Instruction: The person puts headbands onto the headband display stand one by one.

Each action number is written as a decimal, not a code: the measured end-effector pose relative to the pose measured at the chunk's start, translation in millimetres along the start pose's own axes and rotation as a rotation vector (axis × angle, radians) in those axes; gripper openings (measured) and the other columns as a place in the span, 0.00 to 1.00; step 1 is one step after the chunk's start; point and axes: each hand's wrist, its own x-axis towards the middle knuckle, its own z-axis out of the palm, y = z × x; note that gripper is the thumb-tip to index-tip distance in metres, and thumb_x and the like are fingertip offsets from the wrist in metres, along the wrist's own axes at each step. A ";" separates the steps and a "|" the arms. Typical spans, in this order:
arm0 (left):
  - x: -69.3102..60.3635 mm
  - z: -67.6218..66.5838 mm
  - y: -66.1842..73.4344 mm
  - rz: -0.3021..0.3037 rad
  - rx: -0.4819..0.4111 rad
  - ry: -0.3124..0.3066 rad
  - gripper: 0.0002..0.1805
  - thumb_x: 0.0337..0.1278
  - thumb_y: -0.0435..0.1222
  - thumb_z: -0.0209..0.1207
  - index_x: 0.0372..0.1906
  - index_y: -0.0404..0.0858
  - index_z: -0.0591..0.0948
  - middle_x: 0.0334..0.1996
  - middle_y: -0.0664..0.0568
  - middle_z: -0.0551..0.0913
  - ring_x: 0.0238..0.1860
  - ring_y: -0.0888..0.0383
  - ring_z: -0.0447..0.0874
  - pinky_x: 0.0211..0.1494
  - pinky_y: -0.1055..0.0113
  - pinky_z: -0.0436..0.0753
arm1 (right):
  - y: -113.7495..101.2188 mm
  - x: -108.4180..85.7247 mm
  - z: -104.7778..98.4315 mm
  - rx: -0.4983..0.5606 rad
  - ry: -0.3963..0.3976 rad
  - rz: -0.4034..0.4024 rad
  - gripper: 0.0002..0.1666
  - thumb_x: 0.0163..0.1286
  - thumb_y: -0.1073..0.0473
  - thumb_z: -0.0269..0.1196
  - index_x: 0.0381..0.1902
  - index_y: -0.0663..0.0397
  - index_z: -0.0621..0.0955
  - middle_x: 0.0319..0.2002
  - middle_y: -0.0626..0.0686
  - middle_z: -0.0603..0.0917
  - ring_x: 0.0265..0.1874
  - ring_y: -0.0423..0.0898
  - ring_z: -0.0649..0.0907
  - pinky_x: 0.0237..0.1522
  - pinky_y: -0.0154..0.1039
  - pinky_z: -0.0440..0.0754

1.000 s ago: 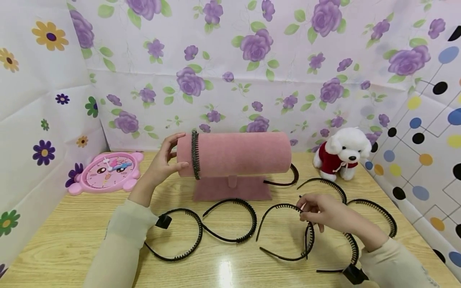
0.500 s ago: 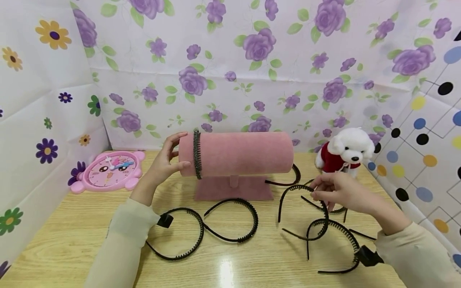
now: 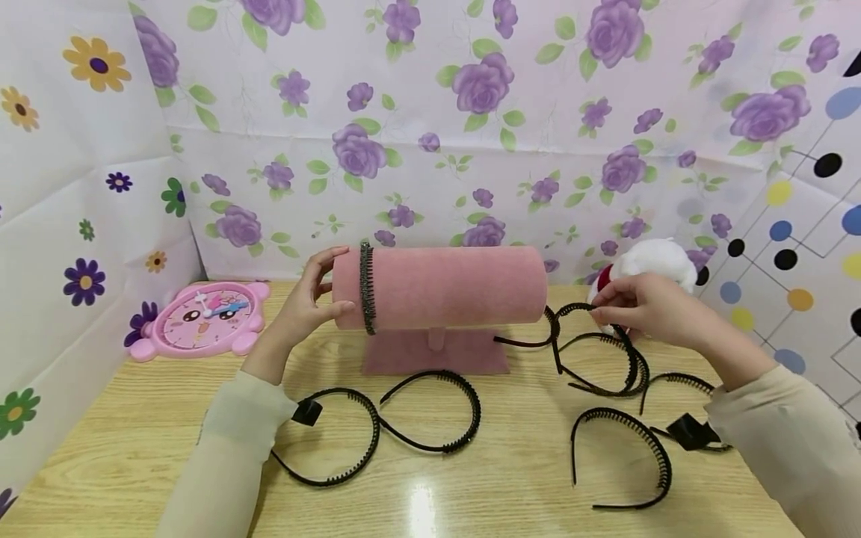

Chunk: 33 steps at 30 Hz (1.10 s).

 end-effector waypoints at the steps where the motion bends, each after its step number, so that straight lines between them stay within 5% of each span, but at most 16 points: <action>1: 0.0 -0.3 -0.1 0.001 0.001 -0.001 0.43 0.51 0.26 0.61 0.73 0.42 0.56 0.69 0.55 0.59 0.67 0.67 0.60 0.62 0.70 0.67 | 0.0 3.2 -1.6 -0.014 0.011 0.007 0.14 0.68 0.57 0.61 0.44 0.64 0.82 0.31 0.49 0.86 0.21 0.38 0.80 0.25 0.35 0.81; 15: 1.7 -3.4 -0.6 0.002 0.010 0.001 0.43 0.52 0.26 0.60 0.73 0.43 0.56 0.70 0.55 0.58 0.66 0.66 0.60 0.62 0.68 0.66 | -19.4 50.5 -33.5 -0.078 0.131 0.058 0.18 0.70 0.54 0.59 0.49 0.63 0.80 0.36 0.59 0.87 0.23 0.45 0.85 0.30 0.40 0.83; 33: 0.7 0.7 -1.4 -0.005 0.003 0.017 0.43 0.50 0.25 0.60 0.72 0.41 0.57 0.68 0.60 0.60 0.67 0.68 0.60 0.62 0.69 0.66 | -45.8 80.4 -12.5 -0.202 0.150 0.039 0.17 0.70 0.56 0.59 0.49 0.65 0.80 0.43 0.64 0.86 0.26 0.49 0.86 0.38 0.46 0.83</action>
